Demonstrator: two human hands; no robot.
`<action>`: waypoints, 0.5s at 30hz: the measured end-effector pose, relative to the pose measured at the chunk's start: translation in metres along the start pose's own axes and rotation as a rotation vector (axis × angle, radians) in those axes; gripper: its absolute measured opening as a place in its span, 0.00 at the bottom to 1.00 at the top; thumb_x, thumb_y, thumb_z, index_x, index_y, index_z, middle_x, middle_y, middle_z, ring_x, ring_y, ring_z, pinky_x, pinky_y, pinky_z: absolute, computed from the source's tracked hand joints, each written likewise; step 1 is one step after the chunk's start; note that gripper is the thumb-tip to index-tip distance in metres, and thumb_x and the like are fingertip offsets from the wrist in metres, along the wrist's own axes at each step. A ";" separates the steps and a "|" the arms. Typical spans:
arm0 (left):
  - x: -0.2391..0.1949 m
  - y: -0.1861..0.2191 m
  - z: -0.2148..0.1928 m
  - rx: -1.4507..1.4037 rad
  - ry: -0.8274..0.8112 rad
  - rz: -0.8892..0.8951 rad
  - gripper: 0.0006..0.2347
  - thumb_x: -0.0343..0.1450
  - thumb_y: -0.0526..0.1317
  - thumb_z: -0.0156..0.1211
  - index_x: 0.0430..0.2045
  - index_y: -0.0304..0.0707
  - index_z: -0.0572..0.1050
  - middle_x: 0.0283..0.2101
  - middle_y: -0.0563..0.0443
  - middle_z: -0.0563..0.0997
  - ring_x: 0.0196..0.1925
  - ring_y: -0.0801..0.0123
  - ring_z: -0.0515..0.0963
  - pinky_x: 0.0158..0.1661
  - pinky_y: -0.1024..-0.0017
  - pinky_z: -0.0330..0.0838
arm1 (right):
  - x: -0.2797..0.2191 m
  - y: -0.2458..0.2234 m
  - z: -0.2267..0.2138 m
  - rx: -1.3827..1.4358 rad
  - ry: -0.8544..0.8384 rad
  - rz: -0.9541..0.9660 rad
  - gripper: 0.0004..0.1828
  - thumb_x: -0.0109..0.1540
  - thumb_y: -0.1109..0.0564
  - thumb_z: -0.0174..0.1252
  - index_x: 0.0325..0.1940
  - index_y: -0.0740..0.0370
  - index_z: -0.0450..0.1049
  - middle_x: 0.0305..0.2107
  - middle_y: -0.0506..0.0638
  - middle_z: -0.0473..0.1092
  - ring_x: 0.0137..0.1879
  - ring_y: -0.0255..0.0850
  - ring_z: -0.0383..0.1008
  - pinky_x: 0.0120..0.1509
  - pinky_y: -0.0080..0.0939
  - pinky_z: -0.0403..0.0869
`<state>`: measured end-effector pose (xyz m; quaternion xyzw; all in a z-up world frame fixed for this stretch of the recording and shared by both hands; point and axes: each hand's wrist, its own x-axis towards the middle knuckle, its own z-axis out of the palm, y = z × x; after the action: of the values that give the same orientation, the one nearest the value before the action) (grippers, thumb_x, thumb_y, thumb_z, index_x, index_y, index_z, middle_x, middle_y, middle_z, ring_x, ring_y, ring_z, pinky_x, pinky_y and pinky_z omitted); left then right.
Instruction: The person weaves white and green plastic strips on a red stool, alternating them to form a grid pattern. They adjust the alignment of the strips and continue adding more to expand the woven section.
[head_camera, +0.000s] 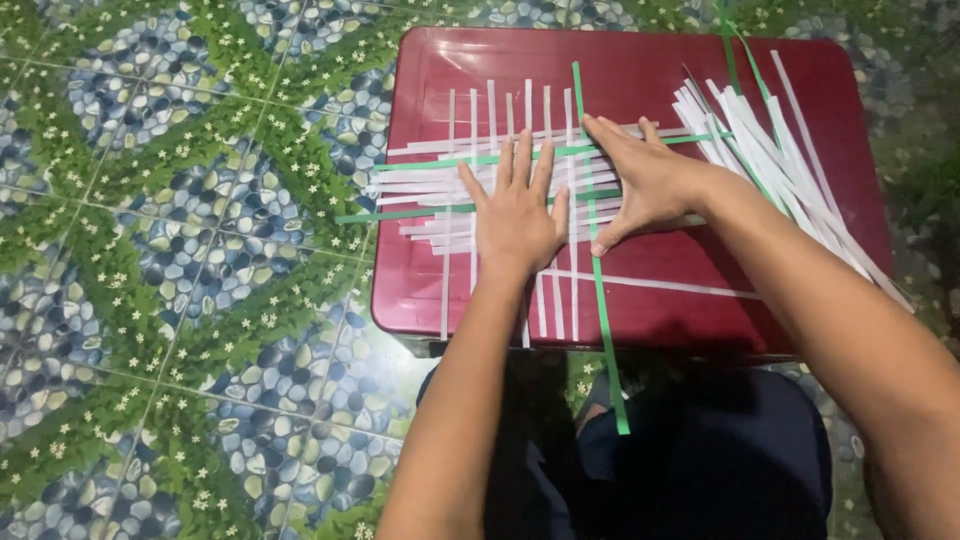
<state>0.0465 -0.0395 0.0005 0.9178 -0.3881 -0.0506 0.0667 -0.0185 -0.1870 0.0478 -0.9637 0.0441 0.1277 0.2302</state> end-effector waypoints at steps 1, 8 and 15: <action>0.000 0.000 0.001 0.003 -0.001 -0.001 0.23 0.68 0.52 0.24 0.60 0.56 0.46 0.66 0.57 0.42 0.68 0.69 0.39 0.58 0.40 0.25 | 0.000 0.000 0.000 0.002 0.001 -0.002 0.80 0.25 0.38 0.75 0.67 0.66 0.34 0.61 0.64 0.46 0.68 0.54 0.39 0.66 0.65 0.31; 0.002 -0.004 0.004 0.032 0.020 0.028 0.24 0.68 0.53 0.23 0.60 0.54 0.43 0.66 0.54 0.41 0.67 0.67 0.38 0.57 0.38 0.28 | -0.004 -0.002 -0.003 0.001 -0.049 0.031 0.77 0.29 0.37 0.71 0.66 0.62 0.28 0.62 0.60 0.35 0.69 0.49 0.27 0.66 0.57 0.25; 0.004 -0.005 0.005 0.049 0.057 0.059 0.24 0.68 0.54 0.23 0.60 0.52 0.42 0.65 0.52 0.41 0.67 0.66 0.39 0.56 0.36 0.31 | -0.059 0.001 -0.005 -0.055 0.162 -0.108 0.41 0.40 0.41 0.65 0.52 0.59 0.63 0.59 0.57 0.50 0.66 0.51 0.45 0.64 0.58 0.49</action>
<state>0.0522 -0.0391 -0.0052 0.9084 -0.4141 -0.0130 0.0566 -0.0745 -0.1883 0.0677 -0.9778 0.0069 0.0381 0.2060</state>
